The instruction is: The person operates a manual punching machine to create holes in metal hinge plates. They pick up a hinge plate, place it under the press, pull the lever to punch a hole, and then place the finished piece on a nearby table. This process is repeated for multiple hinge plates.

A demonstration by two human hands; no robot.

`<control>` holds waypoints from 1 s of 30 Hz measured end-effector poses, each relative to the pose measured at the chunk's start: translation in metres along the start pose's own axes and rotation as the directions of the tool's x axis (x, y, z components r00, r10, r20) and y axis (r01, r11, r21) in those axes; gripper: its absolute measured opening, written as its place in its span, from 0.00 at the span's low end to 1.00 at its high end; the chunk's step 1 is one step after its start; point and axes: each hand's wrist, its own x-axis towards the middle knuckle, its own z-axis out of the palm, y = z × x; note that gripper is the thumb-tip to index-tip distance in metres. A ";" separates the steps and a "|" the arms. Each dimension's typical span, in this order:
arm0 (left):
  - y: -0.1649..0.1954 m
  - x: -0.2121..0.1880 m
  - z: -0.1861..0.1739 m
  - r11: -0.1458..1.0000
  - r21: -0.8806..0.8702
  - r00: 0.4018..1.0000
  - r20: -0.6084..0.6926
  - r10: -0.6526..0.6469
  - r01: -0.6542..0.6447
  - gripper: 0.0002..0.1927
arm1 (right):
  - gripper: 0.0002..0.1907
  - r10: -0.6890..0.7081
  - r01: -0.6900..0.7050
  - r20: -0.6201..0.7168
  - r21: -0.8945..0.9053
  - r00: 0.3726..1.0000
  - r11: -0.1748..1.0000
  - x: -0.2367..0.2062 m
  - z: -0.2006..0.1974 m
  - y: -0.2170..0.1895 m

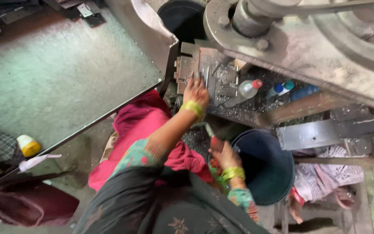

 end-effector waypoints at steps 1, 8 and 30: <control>0.003 0.008 0.002 1.000 0.013 0.999 0.030 -0.018 0.017 0.22 | 0.44 0.071 -0.078 0.076 0.101 0.995 0.992 -0.004 -0.010 0.002; 0.007 0.009 0.020 0.987 0.159 0.991 -0.137 0.006 0.016 0.24 | 0.42 -0.020 0.036 -0.140 0.111 0.990 0.993 -0.014 0.035 -0.014; -0.015 0.058 -0.005 0.984 0.157 0.991 0.093 -0.098 0.083 0.27 | 0.41 0.043 -0.204 0.265 0.618 0.963 0.760 -0.005 0.008 -0.001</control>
